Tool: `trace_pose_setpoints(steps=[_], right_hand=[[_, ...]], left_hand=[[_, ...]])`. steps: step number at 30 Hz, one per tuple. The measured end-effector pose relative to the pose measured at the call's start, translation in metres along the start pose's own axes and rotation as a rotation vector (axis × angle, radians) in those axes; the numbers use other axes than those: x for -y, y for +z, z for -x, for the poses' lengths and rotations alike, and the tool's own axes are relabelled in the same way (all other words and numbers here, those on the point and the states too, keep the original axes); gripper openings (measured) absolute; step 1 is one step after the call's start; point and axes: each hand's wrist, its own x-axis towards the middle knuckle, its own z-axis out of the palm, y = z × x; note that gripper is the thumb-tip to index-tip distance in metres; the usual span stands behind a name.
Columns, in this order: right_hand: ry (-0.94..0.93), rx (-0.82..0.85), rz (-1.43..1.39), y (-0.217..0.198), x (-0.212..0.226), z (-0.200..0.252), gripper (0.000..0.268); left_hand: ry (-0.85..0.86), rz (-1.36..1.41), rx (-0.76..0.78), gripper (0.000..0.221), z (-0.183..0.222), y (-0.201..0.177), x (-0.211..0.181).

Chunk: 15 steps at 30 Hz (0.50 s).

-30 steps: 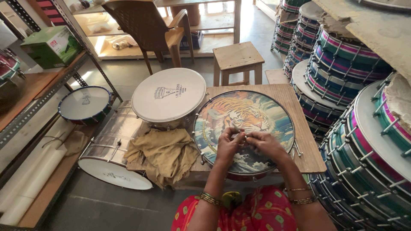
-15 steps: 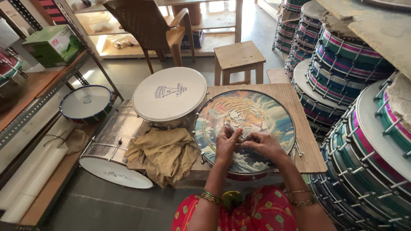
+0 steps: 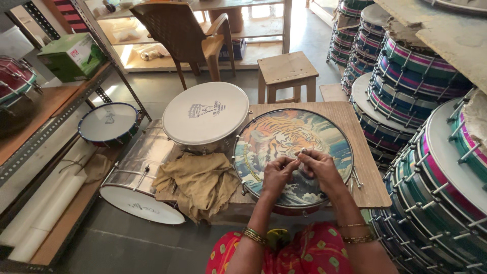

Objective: The person assembles a drum by placing a patterned drum skin onto the frame, aligning it, and threading fasteners through the rim by hand.

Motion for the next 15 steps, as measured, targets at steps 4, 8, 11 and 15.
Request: trace_pose_setpoints(steps=[4, 8, 11, 15], right_hand=[[0.082, -0.121, -0.195, 0.006, 0.000, -0.006, 0.022], [0.033, -0.191, -0.313, 0.012, -0.008, -0.013, 0.019], [0.036, -0.192, -0.268, 0.013, -0.014, -0.011, 0.019], [0.073, -0.170, -0.184, 0.014, -0.007, -0.003, 0.016]], left_hand=[[0.013, -0.028, 0.002, 0.020, 0.000, 0.001, 0.002], [-0.002, -0.043, -0.016, 0.023, -0.003, 0.003, 0.009], [0.012, -0.021, -0.033, 0.025, -0.007, 0.003, 0.017], [0.047, 0.132, -0.028, 0.029, -0.013, 0.004, 0.034]])
